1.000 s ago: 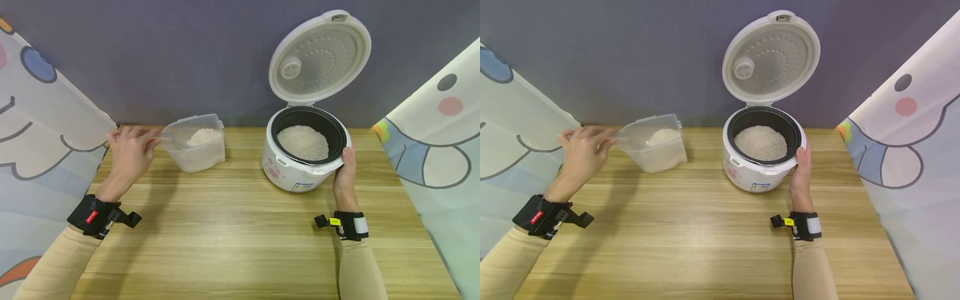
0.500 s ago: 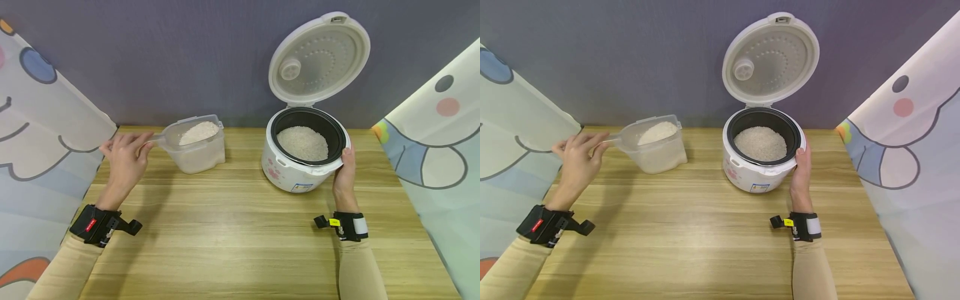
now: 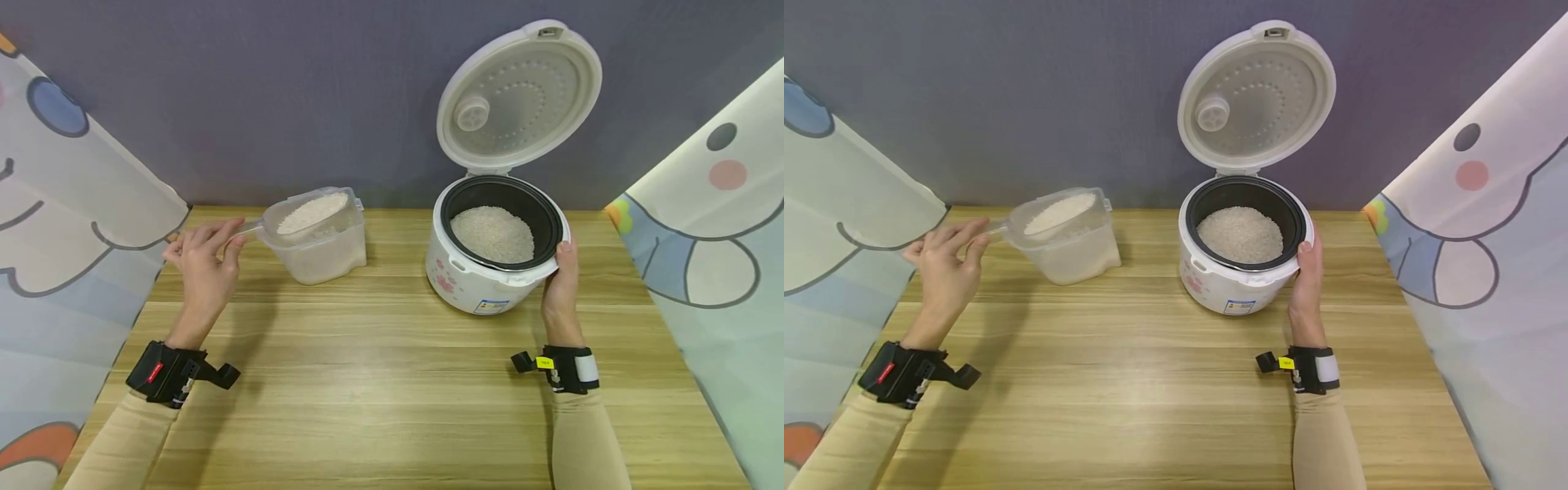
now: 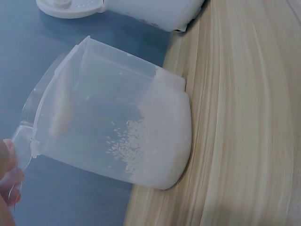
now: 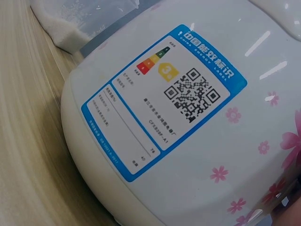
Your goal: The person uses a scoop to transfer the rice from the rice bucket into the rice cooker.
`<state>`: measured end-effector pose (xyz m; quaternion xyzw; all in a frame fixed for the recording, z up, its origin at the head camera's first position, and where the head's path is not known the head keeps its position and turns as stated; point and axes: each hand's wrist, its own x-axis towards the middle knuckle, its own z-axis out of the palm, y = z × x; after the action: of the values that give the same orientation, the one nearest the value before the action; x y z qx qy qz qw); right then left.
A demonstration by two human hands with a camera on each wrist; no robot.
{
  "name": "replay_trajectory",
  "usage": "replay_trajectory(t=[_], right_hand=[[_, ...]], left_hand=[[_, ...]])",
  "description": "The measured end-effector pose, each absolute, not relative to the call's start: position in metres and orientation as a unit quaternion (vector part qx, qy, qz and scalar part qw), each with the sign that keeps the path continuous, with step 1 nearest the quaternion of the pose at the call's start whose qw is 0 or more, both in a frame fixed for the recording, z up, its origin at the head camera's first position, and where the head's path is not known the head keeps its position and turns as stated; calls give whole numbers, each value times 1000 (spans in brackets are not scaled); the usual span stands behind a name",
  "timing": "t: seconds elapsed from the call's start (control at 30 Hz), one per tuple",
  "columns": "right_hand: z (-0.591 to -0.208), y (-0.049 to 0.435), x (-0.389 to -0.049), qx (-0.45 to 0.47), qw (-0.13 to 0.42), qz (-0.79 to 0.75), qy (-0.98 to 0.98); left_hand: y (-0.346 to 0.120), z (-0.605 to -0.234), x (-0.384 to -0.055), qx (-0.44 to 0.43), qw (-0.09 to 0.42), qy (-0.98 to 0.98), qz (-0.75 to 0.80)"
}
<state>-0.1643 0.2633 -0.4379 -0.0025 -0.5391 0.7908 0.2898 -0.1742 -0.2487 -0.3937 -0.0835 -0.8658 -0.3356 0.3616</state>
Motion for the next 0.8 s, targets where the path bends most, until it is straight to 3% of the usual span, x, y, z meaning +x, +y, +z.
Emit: replay_trajectory(t=[0.33,0.8], right_hand=[[-439,263,-164,-8,290,788,-543],[-440,265,-166,-4,286,787,-547]], left_hand=[[-233,-384,-178,-84,391,-854,-334],[-179,-342,-172,-150,381,-861,-300]])
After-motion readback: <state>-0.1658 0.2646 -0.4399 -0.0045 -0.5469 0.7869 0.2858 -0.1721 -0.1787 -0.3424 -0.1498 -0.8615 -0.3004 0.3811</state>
